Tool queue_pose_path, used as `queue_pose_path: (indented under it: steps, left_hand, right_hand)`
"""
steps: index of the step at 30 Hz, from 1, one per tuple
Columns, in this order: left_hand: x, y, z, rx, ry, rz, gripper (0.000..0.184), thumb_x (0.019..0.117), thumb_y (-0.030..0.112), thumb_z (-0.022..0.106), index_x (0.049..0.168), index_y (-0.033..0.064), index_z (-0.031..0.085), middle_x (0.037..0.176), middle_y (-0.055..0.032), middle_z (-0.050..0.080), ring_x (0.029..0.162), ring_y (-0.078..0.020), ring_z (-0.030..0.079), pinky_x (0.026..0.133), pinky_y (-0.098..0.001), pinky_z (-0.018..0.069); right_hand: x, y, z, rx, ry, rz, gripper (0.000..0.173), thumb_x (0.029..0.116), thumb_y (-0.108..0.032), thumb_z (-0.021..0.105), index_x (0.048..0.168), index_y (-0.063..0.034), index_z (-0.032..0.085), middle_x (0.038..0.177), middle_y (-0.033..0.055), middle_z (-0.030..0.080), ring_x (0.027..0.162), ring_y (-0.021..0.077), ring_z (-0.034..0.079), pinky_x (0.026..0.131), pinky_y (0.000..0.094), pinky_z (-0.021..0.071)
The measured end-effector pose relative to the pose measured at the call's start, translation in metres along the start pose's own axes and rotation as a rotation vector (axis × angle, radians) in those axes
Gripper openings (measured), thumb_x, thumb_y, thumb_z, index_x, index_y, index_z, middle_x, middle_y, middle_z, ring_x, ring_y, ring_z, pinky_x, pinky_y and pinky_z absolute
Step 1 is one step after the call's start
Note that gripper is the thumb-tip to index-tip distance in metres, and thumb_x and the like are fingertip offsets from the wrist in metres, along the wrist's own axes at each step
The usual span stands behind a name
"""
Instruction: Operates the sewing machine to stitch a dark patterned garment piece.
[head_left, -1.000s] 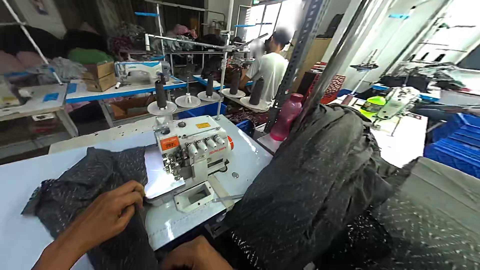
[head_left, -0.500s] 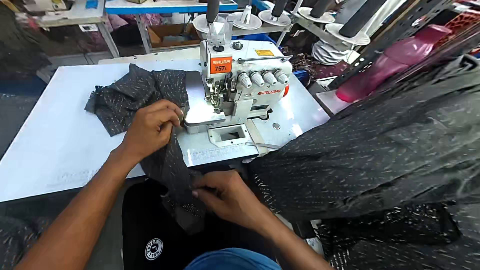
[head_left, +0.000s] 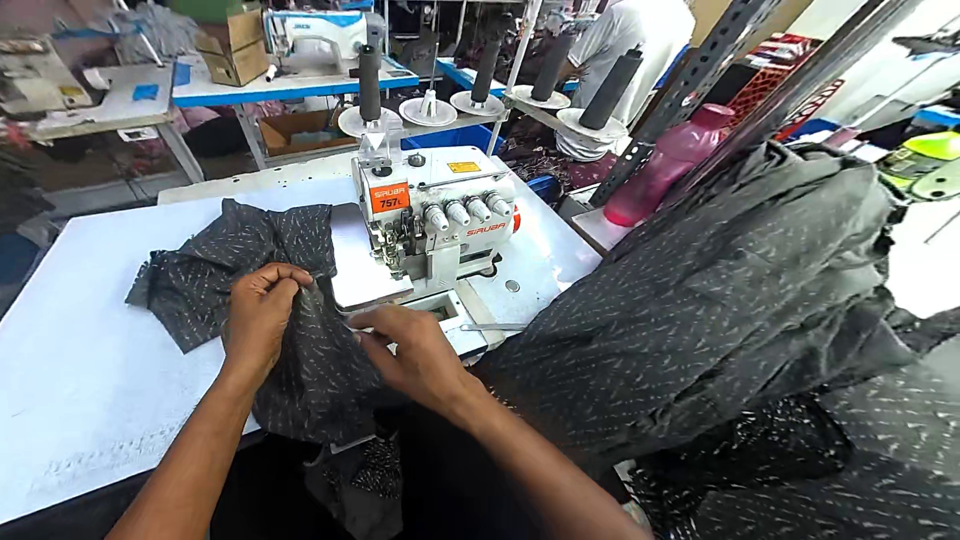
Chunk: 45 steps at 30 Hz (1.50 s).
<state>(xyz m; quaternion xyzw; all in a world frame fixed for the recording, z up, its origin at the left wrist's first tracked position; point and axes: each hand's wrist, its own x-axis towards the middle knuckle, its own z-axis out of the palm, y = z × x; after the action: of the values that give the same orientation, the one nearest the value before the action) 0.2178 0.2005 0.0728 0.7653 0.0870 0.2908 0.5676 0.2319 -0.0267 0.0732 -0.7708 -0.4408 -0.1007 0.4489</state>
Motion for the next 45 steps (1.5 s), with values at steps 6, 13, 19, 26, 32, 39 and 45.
queue_pose_path:
  steps: [6,13,19,26,32,39,45]
  left_hand:
    - [0.006,0.001,0.017,-0.003,0.054,0.021,0.031,0.0944,-0.007,0.044,0.085,0.0051,0.07,0.087,0.0004,0.07,0.079,-0.0063,0.063,0.068,-0.024,0.0517]
    - [0.008,-0.009,0.019,0.102,-0.06,0.124,0.019,0.0945,0.006,0.051,0.098,0.0052,0.069,0.091,-0.0012,0.067,0.081,-0.0067,0.061,0.072,-0.0266,0.0512]
    - [0.017,0.005,0.014,0.514,-0.219,0.28,0.028,0.0942,0.032,0.064,0.105,0.0076,0.072,0.1,-0.009,0.066,0.085,-0.0183,0.064,0.074,-0.0389,0.0554]
    - [0.028,0.021,0.01,0.843,-0.327,0.456,0.015,0.0968,0.021,0.065,0.097,0.0083,0.074,0.09,-0.0097,0.064,0.078,-0.0271,0.065,0.067,-0.0487,0.0556]
    - [0.035,0.018,0.012,0.886,-0.273,0.465,0.02,0.1028,0.016,0.058,0.108,0.0062,0.075,0.105,-0.0174,0.066,0.086,-0.0361,0.068,0.069,-0.0568,0.0562]
    - [0.026,0.006,0.01,0.97,-0.156,0.467,0.021,0.0993,0.014,0.054,0.105,0.0088,0.074,0.103,-0.0155,0.069,0.085,-0.0364,0.069,0.063,-0.0548,0.0536]
    - [0.028,0.002,0.016,0.907,-0.072,0.56,0.021,0.0983,0.012,0.054,0.104,0.0076,0.074,0.098,-0.0169,0.066,0.08,-0.0341,0.067,0.06,-0.0492,0.0523]
  right_hand:
    - [-0.025,0.036,-0.001,0.014,-0.01,0.158,0.017,0.0994,-0.016,0.063,0.107,-0.0102,0.077,0.091,0.0002,0.074,0.074,0.0088,0.069,0.069,0.0302,0.0612]
    - [-0.047,0.057,0.013,0.134,0.02,0.234,0.013,0.0983,-0.01,0.064,0.104,-0.0079,0.076,0.086,0.001,0.074,0.063,0.008,0.065,0.059,0.028,0.059]
    - [-0.052,0.07,0.028,0.093,0.102,0.231,0.014,0.0972,-0.012,0.063,0.104,-0.0098,0.076,0.082,-0.0017,0.072,0.062,0.0059,0.062,0.057,0.0268,0.0566]
    - [-0.058,0.071,0.037,0.074,0.167,0.225,0.013,0.096,-0.015,0.066,0.1,-0.0109,0.078,0.082,-0.0026,0.071,0.062,0.0045,0.06,0.057,0.0254,0.0548]
    - [-0.059,0.073,0.037,0.055,0.177,0.203,0.014,0.0959,-0.015,0.066,0.101,-0.0096,0.078,0.083,-0.0007,0.072,0.065,0.0058,0.063,0.06,0.0266,0.057]
    - [-0.058,0.072,0.035,0.03,0.169,0.178,0.014,0.0945,-0.012,0.066,0.103,-0.0083,0.077,0.084,-0.0005,0.071,0.061,0.0045,0.06,0.056,0.0231,0.0546]
    - [-0.059,0.07,0.033,0.025,0.165,0.177,0.014,0.0947,-0.011,0.066,0.104,-0.0075,0.077,0.085,0.0004,0.07,0.06,0.005,0.058,0.054,0.0232,0.0523]
